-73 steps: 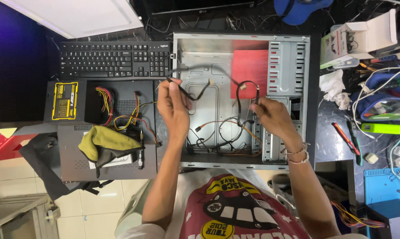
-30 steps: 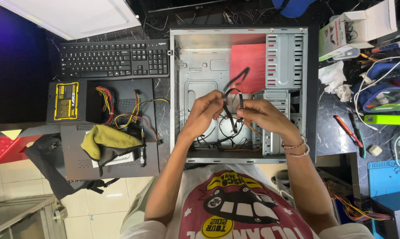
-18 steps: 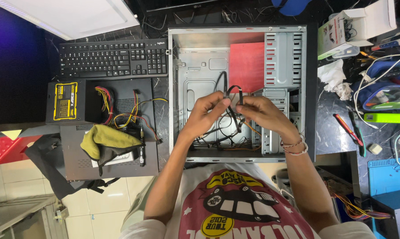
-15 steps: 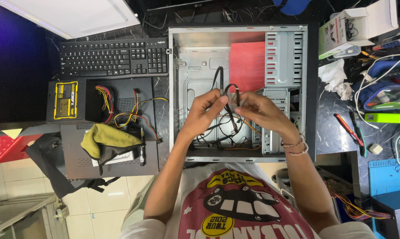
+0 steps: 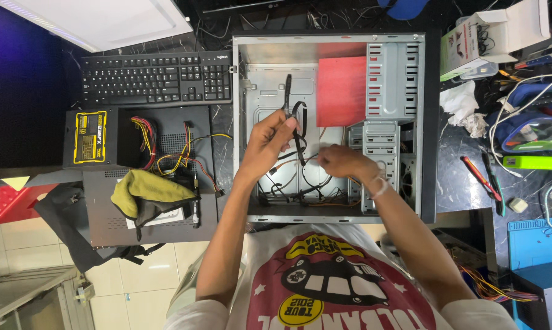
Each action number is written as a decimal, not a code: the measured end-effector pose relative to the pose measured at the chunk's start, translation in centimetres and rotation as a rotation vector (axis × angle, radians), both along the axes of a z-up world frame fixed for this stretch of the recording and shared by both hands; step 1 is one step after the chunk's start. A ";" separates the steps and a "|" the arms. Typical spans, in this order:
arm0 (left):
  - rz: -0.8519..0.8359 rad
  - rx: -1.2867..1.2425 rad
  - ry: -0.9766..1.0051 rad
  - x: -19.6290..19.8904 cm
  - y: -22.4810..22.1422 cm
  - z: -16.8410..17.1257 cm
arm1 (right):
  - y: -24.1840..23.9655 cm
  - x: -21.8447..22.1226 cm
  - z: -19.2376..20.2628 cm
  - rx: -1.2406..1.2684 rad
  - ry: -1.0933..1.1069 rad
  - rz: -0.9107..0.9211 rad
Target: The person wipes a computer side panel with a cloth, picks up several internal components including an optical drive and a power supply unit, and removes a piece of red foam from inside the case.
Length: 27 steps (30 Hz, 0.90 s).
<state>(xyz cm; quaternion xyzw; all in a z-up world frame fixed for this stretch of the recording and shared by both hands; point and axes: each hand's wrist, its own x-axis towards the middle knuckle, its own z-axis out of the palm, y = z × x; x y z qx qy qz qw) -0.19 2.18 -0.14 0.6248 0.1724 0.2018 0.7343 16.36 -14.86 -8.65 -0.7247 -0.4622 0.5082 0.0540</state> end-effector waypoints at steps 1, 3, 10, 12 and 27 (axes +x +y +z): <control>0.000 0.001 0.000 -0.1 0.0 0.0 | 0.1 -0.7 -1.5 0.001 0.000 0.000; 0.010 0.010 0.000 -0.2 0.1 0.0 | 0.3 -1.9 -4.5 -0.111 -0.137 0.082; 0.041 0.099 0.038 -1.0 0.6 -1.8 | 0.6 -1.0 -0.9 0.025 -0.091 -0.040; 0.049 0.108 0.066 -1.2 0.9 -2.3 | 0.1 -0.6 1.6 0.083 0.061 -0.075; -0.052 0.091 0.092 1.2 -1.9 1.9 | -0.7 -0.4 13.4 0.746 0.121 -0.463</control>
